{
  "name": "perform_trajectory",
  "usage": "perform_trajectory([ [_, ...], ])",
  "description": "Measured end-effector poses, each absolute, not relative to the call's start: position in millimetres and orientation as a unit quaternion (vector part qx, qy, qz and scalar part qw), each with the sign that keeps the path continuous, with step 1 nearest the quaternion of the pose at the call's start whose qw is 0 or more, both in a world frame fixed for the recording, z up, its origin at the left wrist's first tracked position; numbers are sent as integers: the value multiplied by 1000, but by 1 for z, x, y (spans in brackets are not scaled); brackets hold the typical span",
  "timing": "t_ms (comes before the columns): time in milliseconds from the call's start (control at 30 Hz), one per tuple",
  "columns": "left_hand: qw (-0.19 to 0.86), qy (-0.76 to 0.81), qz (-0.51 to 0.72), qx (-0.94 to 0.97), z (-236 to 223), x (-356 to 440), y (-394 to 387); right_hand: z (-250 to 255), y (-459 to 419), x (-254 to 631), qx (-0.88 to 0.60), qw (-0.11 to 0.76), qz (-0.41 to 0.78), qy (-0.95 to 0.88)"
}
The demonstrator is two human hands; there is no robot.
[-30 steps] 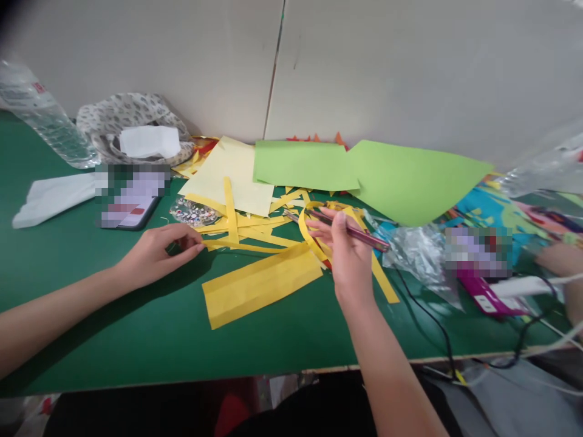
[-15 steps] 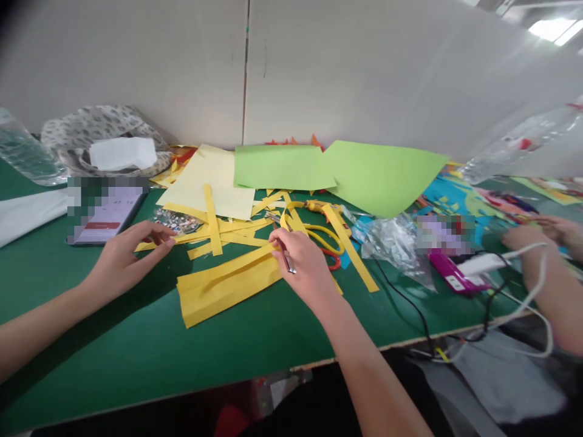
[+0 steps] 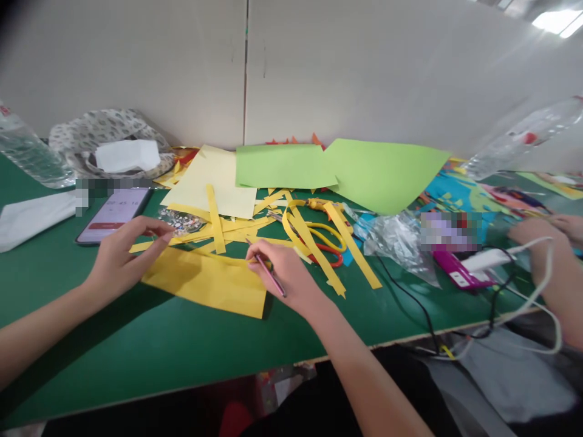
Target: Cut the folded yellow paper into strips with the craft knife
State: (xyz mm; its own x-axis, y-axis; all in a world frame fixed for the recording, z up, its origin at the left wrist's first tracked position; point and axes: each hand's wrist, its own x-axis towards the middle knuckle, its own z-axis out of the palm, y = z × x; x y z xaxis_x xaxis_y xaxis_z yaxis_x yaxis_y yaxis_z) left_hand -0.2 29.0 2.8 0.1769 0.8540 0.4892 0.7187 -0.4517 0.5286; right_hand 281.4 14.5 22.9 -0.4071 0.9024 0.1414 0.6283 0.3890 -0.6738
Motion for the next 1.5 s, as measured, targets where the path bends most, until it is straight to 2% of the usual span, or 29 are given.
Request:
perform_trajectory([
  [167,90,419,352,832,6,3,26,11,1,258,-447,243,303,-806],
  [300,132,353,253,891,6,5,24,2,-2,250,-422,292,306,-802],
  [400,109,339,216,909,0,6,25,-4,-1,250,-422,320,268,-805],
  [567,59,338,243,907,-10,5,27,-13,1,251,-452,319,190,-811],
  [800,-32,307,254,917,-5,10,21,-14,2,248,-465,369,203,-779],
  [933,-75,290,258,919,3,13,12,-7,2,248,-482,344,225,-774],
  [1233,-45,301,202,931,1,22,-1,2,5,250,-491,326,280,-758],
  [1500,-39,267,210,940,-2,19,-2,-4,8,252,-509,334,242,-756],
])
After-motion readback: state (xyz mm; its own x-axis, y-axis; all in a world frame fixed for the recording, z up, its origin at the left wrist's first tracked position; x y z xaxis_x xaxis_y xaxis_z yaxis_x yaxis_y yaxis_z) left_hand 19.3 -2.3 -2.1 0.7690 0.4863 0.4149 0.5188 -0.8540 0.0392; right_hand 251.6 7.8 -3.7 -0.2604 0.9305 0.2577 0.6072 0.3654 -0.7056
